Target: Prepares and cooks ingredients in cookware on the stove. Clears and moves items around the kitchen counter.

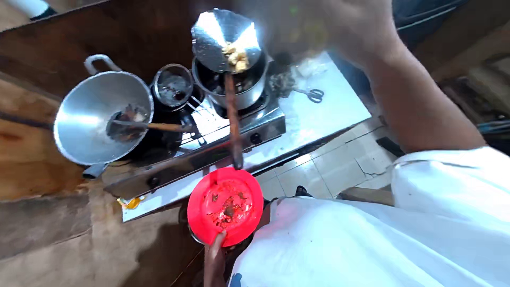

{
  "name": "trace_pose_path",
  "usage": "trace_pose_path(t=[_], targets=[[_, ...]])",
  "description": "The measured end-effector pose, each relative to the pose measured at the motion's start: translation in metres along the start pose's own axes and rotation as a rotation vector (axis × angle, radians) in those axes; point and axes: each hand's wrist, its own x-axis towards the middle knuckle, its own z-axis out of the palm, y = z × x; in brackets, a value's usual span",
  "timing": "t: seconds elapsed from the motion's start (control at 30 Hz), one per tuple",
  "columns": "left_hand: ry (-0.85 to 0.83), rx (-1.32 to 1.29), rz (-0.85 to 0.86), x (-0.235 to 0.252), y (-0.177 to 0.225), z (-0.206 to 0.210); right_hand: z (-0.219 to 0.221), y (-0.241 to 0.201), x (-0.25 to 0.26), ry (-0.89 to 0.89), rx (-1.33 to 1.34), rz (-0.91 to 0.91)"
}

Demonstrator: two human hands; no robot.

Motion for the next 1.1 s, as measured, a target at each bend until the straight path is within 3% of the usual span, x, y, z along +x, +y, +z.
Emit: trace_pose_path(t=[0.07,0.13,0.23,0.37,0.43,0.53,0.63,0.77,0.83,0.93,1.1], targets=[[-0.118,0.136,-0.013,0.006,0.004,0.039,-0.058,0.050,-0.069,0.017,-0.019,0.126],[-0.271,0.202,-0.039,0.008,0.011,0.091,-0.097,0.088,-0.157,0.054,-0.022,0.469],[-0.476,0.282,-0.117,0.009,0.012,0.183,-0.109,0.108,-0.298,0.047,0.087,0.967],[-0.792,0.318,-0.088,0.004,0.001,0.325,-0.125,0.109,-0.404,0.113,0.311,1.279],[-0.892,0.366,-0.079,-0.014,-0.005,0.383,-0.131,0.101,-0.426,0.206,0.445,1.309],[-1.057,0.436,-0.041,-0.052,-0.010,0.464,-0.152,0.100,-0.440,0.529,0.588,1.268],[-1.264,0.489,0.026,-0.075,-0.017,0.518,-0.184,0.114,-0.453,0.886,0.665,1.190],[-1.522,0.480,0.022,-0.059,-0.020,0.576,-0.233,0.140,-0.470,1.116,0.623,1.151],[-1.539,0.520,0.043,-0.039,-0.014,0.605,-0.263,0.153,-0.476,1.255,0.561,1.194],[-1.437,0.611,0.055,-0.012,0.008,0.645,-0.317,0.164,-0.490,1.511,0.418,1.251],[-1.277,0.736,0.080,0.014,0.050,0.706,-0.422,0.143,-0.547,1.817,-0.003,1.340]])
